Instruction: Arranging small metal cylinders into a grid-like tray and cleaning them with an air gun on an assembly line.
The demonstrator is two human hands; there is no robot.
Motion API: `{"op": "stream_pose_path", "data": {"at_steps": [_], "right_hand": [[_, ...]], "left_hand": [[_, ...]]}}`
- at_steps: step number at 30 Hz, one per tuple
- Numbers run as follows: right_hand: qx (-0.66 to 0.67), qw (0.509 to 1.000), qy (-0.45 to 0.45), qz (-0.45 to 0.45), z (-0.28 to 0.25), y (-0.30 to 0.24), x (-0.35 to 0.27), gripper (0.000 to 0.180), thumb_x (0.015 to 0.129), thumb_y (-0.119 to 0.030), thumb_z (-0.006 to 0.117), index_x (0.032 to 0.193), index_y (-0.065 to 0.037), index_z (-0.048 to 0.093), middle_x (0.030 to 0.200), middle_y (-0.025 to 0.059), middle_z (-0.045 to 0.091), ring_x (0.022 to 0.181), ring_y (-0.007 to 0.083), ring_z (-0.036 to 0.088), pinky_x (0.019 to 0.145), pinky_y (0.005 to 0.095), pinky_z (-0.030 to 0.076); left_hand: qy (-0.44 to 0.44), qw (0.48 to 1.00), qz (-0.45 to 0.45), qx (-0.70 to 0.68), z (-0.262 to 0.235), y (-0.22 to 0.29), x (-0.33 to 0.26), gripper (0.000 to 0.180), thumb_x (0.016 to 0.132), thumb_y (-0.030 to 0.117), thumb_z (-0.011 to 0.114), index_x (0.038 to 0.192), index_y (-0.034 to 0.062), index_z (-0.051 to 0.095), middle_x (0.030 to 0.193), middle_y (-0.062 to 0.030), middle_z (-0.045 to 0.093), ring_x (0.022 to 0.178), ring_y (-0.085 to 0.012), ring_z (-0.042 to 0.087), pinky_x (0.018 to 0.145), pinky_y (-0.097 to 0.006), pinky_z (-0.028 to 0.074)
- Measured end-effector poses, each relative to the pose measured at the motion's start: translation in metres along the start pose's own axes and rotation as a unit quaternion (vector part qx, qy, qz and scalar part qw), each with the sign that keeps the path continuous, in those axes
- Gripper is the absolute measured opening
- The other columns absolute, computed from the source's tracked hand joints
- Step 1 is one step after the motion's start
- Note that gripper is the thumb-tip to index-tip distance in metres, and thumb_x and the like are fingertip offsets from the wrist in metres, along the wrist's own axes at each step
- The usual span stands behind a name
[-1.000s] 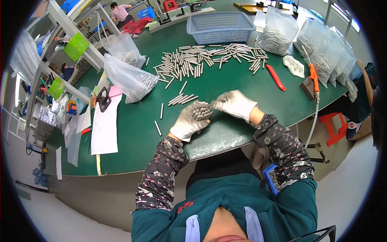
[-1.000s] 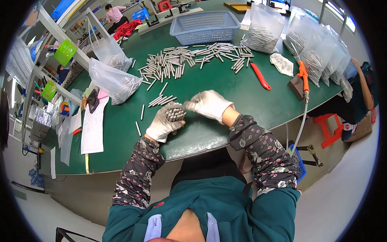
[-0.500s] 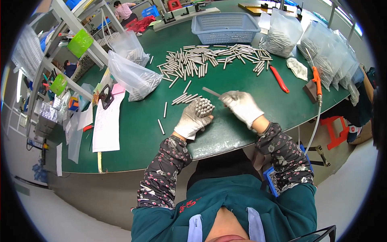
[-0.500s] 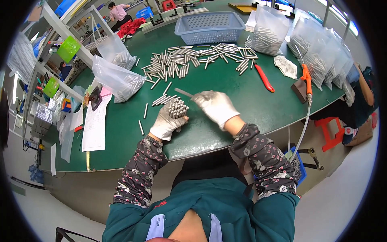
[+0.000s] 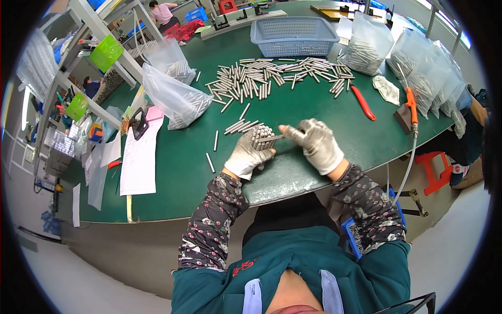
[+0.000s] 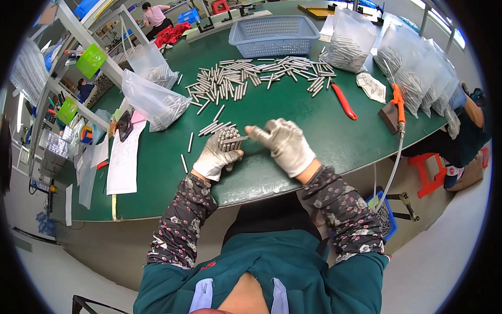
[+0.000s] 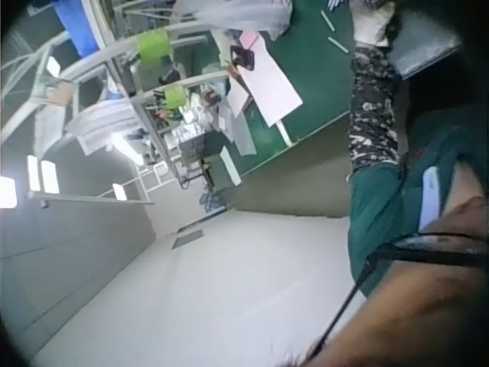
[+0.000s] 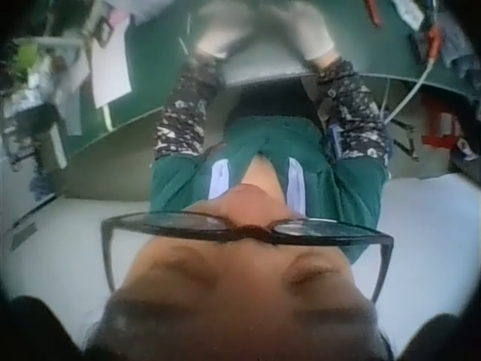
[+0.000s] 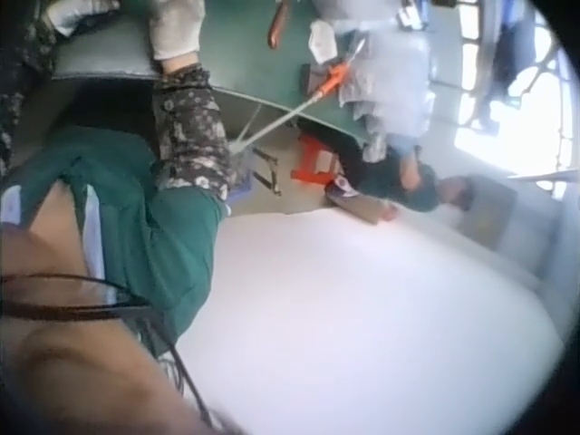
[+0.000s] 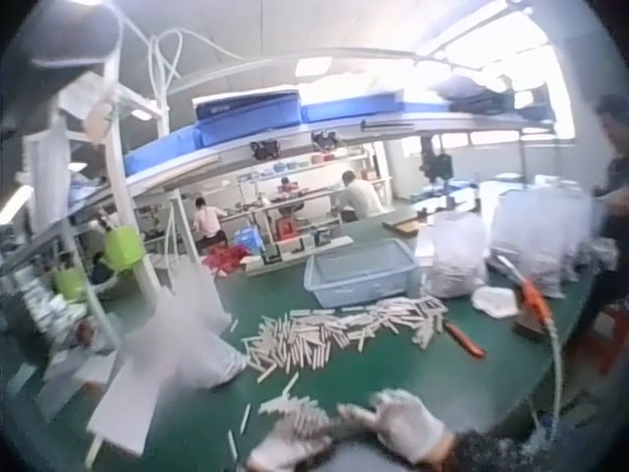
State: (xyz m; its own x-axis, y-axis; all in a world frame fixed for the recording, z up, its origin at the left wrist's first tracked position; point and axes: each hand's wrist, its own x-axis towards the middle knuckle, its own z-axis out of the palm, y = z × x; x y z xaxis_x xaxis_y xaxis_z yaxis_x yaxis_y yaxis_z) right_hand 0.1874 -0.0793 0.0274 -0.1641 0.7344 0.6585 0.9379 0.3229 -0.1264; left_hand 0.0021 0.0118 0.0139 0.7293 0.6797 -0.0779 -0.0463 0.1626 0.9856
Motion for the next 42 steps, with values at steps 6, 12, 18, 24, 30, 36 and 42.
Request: {"op": "stream_pose_path", "data": {"at_steps": [6,12,18,24,30,36,42], "right_hand": [[0.088,0.993,0.067,0.028,0.002,-0.01,0.017,0.027,0.072,-0.013,0.064,0.098,-0.02,0.064,0.076,0.0041,0.055,0.07,0.0226,0.054,0.06,0.0352,0.043],[0.088,0.989,0.061,0.098,0.016,0.033,0.014,0.007,0.071,-0.016,0.067,0.074,-0.009,0.066,0.066,0.0073,0.057,0.064,0.0245,0.055,0.059,0.0371,0.045],[0.135,0.991,0.018,0.02,0.014,0.012,0.025,0.009,0.069,-0.019,0.068,0.075,-0.011,0.067,0.068,0.0052,0.058,0.073,0.0236,0.055,0.066,0.0351,0.045],[0.209,0.977,-0.004,0.027,0.009,0.025,0.027,0.011,0.071,-0.014,0.065,0.078,-0.005,0.065,0.069,0.0081,0.057,0.071,0.026,0.055,0.068,0.0363,0.043],[0.174,0.959,-0.112,0.195,0.014,0.061,0.016,0.019,0.08,-0.026,0.058,0.084,-0.01,0.066,0.079,0.0085,0.061,0.08,0.026,0.058,0.071,0.0359,0.046],[0.255,0.956,-0.122,0.081,0.02,0.047,0.02,0.02,0.08,-0.021,0.058,0.085,-0.003,0.064,0.079,0.0109,0.06,0.079,0.0295,0.056,0.073,0.0359,0.045],[0.284,0.941,-0.166,0.077,0.008,0.027,0.024,0.021,0.081,-0.021,0.057,0.086,-0.001,0.063,0.077,0.0123,0.059,0.078,0.029,0.055,0.073,0.0347,0.045]], "left_hand": [[-0.021,0.999,-0.005,-0.023,-0.001,0.002,-0.001,0.044,0.07,-0.004,0.067,0.109,0.0031,0.047,0.083,-0.0005,0.054,0.06,-0.0081,0.052,0.037,-0.019,0.04],[-0.019,1.0,0.0,-0.013,-0.002,0.005,0.006,0.036,0.069,-0.005,0.067,0.1,0.003,0.05,0.079,-0.0012,0.053,0.055,-0.0079,0.05,0.036,-0.019,0.04],[-0.021,1.0,-0.018,0.0,-0.003,0.002,0.002,0.038,0.069,-0.005,0.067,0.102,0.0028,0.049,0.079,-0.001,0.053,0.055,-0.0083,0.05,0.035,-0.019,0.039],[-0.004,1.0,-0.022,0.0,0.004,0.005,0.002,0.043,0.07,-0.004,0.067,0.108,0.0025,0.047,0.082,-0.0014,0.054,0.056,-0.0081,0.05,0.035,-0.019,0.039],[-0.035,0.998,-0.038,0.019,-0.002,0.005,0.005,0.046,0.07,-0.005,0.066,0.11,0.0027,0.046,0.082,-0.0008,0.054,0.055,-0.0077,0.05,0.036,-0.019,0.039],[-0.013,0.999,-0.041,0.028,0.001,0.011,0.001,0.046,0.068,-0.006,0.066,0.109,0.003,0.046,0.083,-0.0006,0.054,0.059,-0.0076,0.051,0.036,-0.018,0.039],[-0.021,0.997,-0.053,0.052,0.002,0.014,-0.001,0.045,0.068,-0.006,0.065,0.108,0.004,0.047,0.081,-0.0002,0.053,0.059,-0.0066,0.05,0.037,-0.017,0.039]]}}
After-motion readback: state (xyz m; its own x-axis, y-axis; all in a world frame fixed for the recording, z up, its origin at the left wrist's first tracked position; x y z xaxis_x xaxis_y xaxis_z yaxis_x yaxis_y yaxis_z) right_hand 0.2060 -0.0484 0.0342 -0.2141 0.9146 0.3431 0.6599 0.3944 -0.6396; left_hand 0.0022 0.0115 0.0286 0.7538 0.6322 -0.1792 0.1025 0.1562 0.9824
